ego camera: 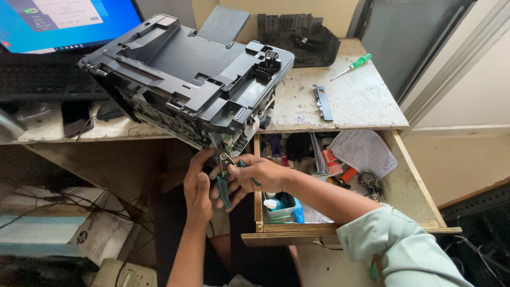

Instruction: The person works on the underside of a disassembled printer, repeatedly inserting and removing a small black plastic component. They use pliers to adjust a part and continue manipulating the component with both hands.

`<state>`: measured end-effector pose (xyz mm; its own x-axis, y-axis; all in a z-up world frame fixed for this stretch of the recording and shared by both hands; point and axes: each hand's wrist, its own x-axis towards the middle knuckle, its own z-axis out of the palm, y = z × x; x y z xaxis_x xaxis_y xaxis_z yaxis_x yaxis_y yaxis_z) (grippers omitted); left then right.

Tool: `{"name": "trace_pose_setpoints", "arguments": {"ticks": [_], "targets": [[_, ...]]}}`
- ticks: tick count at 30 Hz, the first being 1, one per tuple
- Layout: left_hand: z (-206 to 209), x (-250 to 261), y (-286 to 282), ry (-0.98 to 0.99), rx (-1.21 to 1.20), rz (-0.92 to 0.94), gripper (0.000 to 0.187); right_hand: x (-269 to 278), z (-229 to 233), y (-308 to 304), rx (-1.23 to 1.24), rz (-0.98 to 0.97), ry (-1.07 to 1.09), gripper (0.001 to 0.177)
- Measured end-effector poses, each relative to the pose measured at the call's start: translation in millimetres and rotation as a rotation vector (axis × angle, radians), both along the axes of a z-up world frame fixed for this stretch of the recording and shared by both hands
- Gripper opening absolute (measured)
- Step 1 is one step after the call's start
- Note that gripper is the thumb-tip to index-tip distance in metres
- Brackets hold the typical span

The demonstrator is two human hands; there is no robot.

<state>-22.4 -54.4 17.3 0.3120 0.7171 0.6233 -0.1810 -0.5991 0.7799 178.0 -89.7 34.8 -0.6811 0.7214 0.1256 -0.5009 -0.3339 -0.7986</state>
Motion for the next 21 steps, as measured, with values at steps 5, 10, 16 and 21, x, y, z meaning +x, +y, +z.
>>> {"name": "trace_pose_setpoints", "arguments": {"ticks": [5,10,16,21], "targets": [[-1,-1,0,0.024,0.006,0.012,0.082,1,-2,1,-0.020,-0.008,-0.008,0.040],[0,-1,2,0.028,-0.013,0.003,0.083,-4,1,-3,-0.025,-0.081,-0.114,0.040],[4,-2,-1,0.039,0.010,-0.011,0.086,-15,15,-9,0.104,-0.352,-0.461,0.034],[6,0,2,0.045,0.061,0.036,0.086,-38,30,-30,0.350,-0.742,-0.993,0.022]]}}
